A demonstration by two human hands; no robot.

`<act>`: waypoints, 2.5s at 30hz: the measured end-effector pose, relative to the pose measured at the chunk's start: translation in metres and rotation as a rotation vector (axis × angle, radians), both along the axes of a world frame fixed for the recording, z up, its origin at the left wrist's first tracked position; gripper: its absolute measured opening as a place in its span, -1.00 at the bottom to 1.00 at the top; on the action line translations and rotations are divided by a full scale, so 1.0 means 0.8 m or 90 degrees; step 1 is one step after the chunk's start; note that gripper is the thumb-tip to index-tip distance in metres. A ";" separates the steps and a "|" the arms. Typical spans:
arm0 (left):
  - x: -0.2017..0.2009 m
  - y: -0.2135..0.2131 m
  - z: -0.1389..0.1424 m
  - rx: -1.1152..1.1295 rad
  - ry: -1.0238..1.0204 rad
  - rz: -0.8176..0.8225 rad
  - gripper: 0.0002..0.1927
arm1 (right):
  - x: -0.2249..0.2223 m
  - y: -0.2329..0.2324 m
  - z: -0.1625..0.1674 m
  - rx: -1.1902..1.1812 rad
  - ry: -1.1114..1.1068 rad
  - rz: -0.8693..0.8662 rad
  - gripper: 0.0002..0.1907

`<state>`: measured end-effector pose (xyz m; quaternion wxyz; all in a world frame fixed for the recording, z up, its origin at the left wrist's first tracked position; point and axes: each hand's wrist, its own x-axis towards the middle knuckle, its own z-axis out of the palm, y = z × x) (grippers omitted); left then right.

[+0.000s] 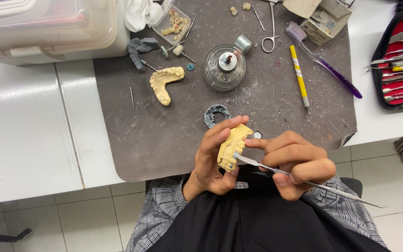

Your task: The person holds a yellow dental cast of an upper jaw in one hand and uses a heated waxing instrument to apply and shape small amounts of blue wax onto the teeth on the cast. They rotate the cast repeatedly to reach different tooth surfaces and continue adding wax across the arch.

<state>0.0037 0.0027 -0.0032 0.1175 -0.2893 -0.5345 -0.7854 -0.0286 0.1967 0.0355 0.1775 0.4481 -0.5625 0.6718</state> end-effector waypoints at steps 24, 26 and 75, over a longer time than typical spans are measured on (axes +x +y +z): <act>-0.002 -0.003 -0.003 -0.119 0.082 0.124 -0.37 | 0.012 0.010 0.034 0.061 -0.166 0.037 -0.75; -0.002 -0.003 -0.003 -0.120 0.084 0.131 -0.33 | 0.009 0.008 0.033 0.046 -0.169 0.039 -0.74; 0.001 0.002 -0.001 -0.108 0.068 0.132 -0.34 | 0.001 -0.001 0.015 0.008 -0.065 0.006 -0.73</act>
